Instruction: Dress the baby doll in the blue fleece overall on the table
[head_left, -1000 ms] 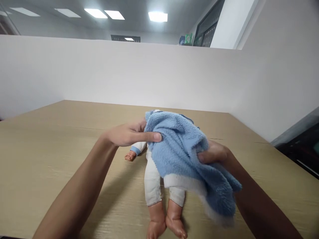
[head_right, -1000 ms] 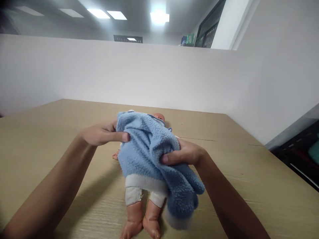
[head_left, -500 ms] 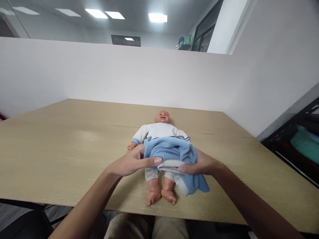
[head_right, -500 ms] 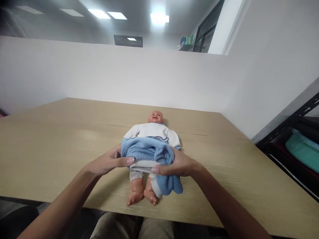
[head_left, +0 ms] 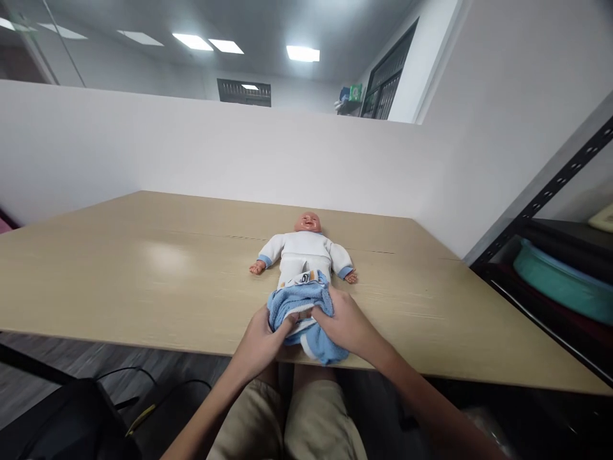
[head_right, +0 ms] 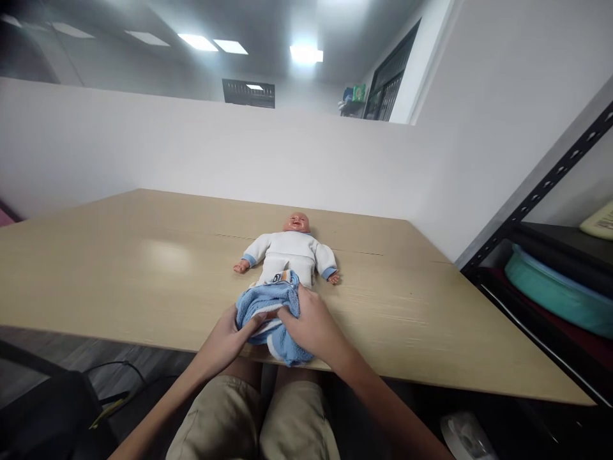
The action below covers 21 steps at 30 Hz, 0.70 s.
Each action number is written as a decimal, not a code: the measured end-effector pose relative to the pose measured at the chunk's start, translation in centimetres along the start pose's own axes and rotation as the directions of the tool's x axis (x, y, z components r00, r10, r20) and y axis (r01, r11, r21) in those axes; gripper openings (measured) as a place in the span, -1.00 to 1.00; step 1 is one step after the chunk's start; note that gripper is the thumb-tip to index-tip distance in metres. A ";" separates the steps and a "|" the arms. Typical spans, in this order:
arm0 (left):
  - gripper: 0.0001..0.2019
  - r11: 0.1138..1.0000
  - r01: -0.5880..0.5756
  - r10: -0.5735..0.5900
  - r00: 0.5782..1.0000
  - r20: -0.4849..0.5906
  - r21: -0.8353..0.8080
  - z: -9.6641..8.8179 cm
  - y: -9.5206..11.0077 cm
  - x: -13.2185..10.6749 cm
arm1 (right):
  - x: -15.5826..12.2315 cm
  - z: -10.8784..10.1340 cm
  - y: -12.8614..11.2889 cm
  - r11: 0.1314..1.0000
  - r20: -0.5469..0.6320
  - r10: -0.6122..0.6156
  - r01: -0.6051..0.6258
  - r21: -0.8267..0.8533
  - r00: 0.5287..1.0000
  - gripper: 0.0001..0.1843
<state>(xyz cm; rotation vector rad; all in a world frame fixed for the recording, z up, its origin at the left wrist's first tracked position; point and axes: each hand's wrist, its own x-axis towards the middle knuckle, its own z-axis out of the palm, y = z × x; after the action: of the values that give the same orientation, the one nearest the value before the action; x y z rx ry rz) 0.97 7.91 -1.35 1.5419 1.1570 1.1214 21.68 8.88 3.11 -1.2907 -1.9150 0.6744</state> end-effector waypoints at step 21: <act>-0.55 0.936 0.027 -0.022 1.000 -0.016 0.351 -1.2 -4.3 3.0 | 2.0 2.9 1.3 0.981 -0.058 0.142 -0.149 -0.124 0.988 -0.71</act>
<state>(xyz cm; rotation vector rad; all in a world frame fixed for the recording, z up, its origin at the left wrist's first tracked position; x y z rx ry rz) -0.53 11.73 -4.84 1.7849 1.4396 0.9418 19.63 11.13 0.89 -1.5259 -1.8625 0.5940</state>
